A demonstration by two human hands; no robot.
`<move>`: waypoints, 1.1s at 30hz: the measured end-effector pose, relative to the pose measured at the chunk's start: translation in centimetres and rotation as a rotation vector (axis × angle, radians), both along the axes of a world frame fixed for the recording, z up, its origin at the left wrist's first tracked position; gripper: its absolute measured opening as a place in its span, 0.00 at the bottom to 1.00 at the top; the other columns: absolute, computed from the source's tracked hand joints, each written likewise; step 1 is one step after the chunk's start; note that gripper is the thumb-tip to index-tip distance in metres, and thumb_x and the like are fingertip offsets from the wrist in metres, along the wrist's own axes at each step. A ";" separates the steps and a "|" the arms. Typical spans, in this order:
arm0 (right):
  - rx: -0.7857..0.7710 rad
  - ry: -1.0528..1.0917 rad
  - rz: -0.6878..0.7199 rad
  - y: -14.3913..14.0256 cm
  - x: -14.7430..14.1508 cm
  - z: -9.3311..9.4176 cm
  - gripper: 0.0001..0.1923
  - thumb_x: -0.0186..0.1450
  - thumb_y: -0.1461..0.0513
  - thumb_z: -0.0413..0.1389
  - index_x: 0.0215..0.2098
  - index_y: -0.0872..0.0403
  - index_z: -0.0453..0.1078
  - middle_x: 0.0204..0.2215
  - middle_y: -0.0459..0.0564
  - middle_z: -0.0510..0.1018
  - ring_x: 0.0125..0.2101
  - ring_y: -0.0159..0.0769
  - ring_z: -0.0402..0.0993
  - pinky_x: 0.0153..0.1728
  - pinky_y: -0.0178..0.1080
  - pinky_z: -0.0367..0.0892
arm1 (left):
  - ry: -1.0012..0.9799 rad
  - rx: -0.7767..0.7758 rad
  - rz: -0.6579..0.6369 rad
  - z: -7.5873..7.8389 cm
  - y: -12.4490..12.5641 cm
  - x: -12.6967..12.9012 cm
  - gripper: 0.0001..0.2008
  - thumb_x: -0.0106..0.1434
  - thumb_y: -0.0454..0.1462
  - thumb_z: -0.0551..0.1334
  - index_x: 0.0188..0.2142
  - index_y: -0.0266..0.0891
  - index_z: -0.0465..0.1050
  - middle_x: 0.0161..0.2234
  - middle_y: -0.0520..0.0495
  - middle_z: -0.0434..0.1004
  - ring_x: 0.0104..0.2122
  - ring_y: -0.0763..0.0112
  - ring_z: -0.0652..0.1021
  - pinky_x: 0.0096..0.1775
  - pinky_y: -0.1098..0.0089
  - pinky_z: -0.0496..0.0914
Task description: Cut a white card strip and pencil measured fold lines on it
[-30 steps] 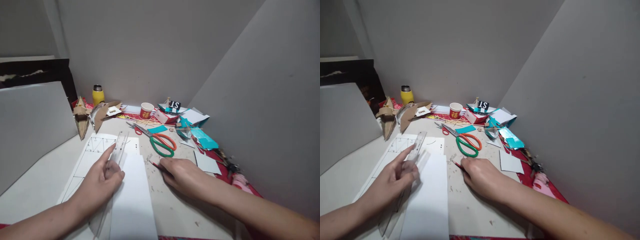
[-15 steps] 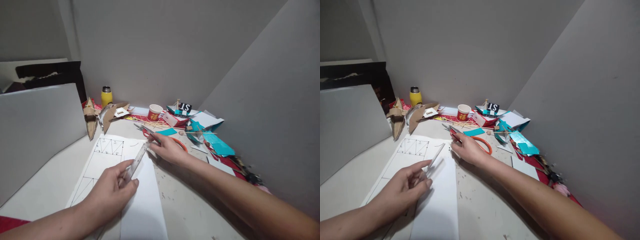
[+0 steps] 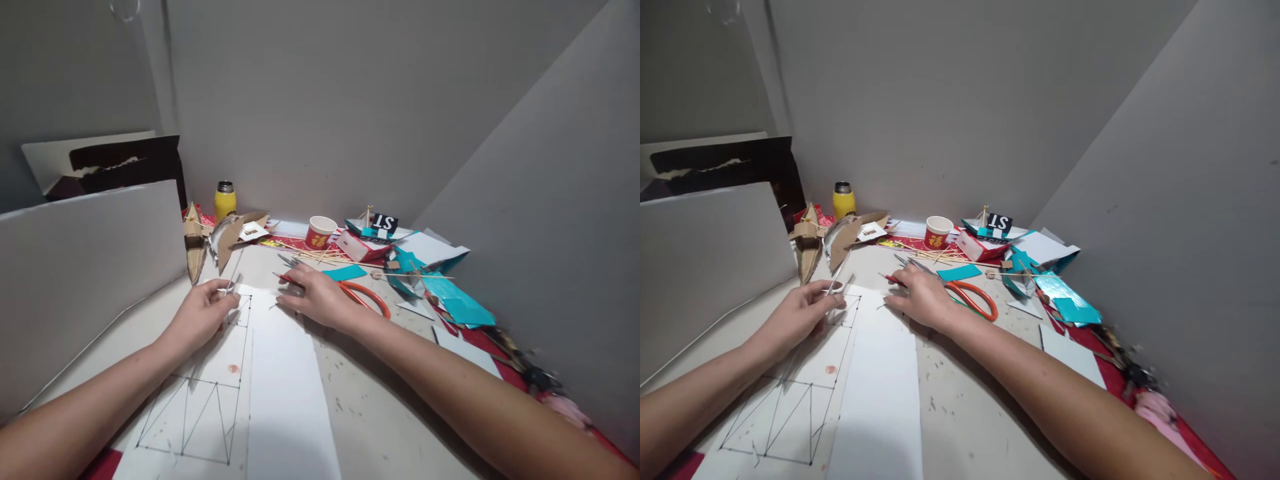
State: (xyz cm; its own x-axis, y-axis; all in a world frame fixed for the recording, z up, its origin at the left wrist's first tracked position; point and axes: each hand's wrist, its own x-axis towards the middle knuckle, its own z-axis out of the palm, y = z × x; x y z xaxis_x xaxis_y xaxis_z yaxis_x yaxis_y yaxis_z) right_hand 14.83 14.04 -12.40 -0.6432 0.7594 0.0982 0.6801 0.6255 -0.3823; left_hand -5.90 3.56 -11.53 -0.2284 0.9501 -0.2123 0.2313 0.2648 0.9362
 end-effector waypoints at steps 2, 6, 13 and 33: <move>-0.004 -0.036 0.091 -0.3 0.0 -0.2 0.12 0.61 0.57 0.62 0.42 0.54 0.73 0.39 0.52 0.75 0.38 0.38 0.71 0.36 0.35 0.61 | 0.012 -0.008 -0.006 -0.2 -0.1 0.1 0.22 0.59 0.43 0.63 0.50 0.34 0.68 0.26 0.52 0.72 0.17 0.77 0.65 0.22 0.69 0.57; 0.045 -0.062 0.039 0.9 0.0 -0.8 0.05 0.63 0.64 0.56 0.37 0.55 0.73 0.35 0.53 0.78 0.34 0.39 0.72 0.34 0.36 0.60 | -0.031 0.010 -0.024 -0.4 0.0 0.0 0.20 0.61 0.45 0.61 0.47 0.33 0.69 0.34 0.45 0.77 0.17 0.78 0.67 0.23 0.69 0.60; 0.167 0.116 -0.217 2.7 0.1 0.1 0.13 0.64 0.66 0.51 0.47 0.59 0.69 0.39 0.59 0.78 0.38 0.44 0.72 0.37 0.39 0.60 | -0.064 -0.013 -0.102 1.5 0.4 -1.7 0.20 0.64 0.43 0.57 0.49 0.30 0.69 0.28 0.44 0.77 0.19 0.73 0.71 0.24 0.69 0.64; -0.315 0.314 -0.069 0.2 -5.2 -1.5 0.08 0.62 0.65 0.52 0.27 0.57 0.72 0.24 0.47 0.75 0.27 0.33 0.68 0.27 0.33 0.59 | 0.523 -0.191 -0.323 4.2 0.3 -4.6 0.41 0.53 0.39 0.58 0.68 0.37 0.53 0.24 0.54 0.72 0.23 0.68 0.70 0.27 0.70 0.61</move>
